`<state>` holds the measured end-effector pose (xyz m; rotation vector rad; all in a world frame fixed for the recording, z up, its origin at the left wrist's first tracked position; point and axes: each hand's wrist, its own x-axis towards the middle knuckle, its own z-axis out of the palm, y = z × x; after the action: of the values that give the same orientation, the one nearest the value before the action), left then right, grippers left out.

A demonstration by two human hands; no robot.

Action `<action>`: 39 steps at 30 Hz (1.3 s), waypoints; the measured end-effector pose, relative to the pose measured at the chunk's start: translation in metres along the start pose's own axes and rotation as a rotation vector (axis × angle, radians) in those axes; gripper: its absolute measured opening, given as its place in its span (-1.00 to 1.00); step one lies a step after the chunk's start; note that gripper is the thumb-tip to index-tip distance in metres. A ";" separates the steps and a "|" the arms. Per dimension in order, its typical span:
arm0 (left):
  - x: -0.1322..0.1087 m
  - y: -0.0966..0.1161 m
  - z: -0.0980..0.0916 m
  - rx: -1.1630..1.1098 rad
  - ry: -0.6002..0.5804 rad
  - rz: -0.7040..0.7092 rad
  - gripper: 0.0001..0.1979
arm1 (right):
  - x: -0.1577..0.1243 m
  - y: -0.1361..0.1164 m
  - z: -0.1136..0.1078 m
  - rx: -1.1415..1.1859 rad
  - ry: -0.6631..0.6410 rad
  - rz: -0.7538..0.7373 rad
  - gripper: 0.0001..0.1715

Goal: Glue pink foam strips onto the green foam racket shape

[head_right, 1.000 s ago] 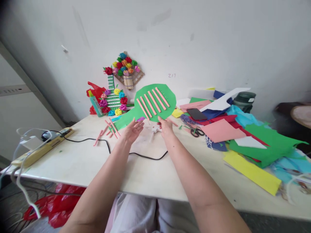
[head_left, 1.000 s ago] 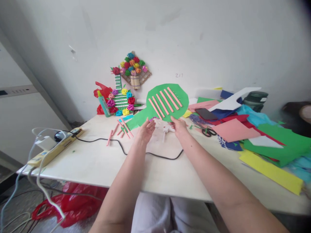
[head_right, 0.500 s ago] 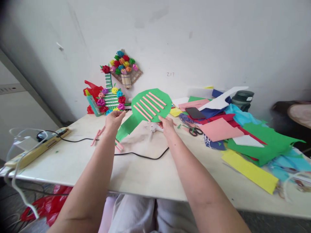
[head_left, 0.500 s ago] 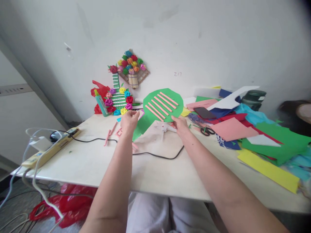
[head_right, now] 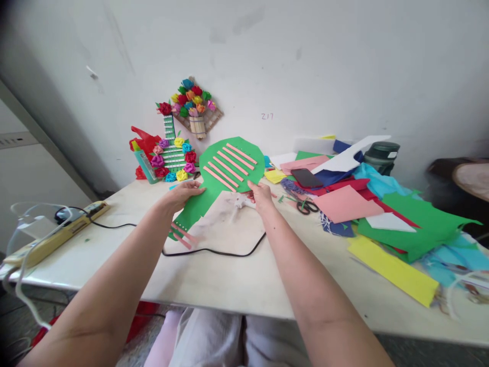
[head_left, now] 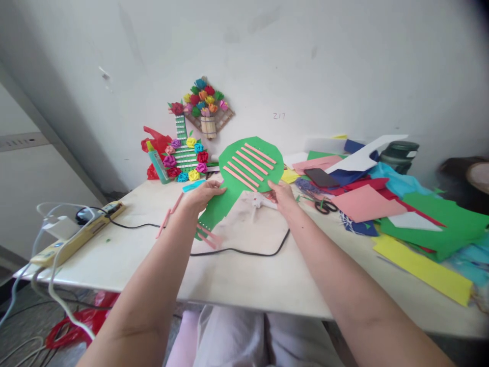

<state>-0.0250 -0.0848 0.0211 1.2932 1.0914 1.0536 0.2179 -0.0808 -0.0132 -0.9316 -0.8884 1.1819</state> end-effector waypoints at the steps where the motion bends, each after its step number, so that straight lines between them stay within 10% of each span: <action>1: 0.002 -0.001 0.001 -0.019 0.005 0.017 -0.64 | 0.000 0.000 0.001 -0.034 0.002 0.016 -0.84; 12: 0.017 -0.007 0.005 -0.150 0.108 0.119 -0.67 | 0.008 0.000 0.012 -0.109 -0.044 0.008 -0.45; 39: 0.013 -0.037 0.054 -0.543 0.430 0.264 -0.49 | -0.015 0.022 0.055 -0.474 -0.316 -0.044 -0.64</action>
<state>0.0295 -0.0819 -0.0167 0.7985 0.8582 1.7438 0.1571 -0.0863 -0.0146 -1.1101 -1.4796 1.1175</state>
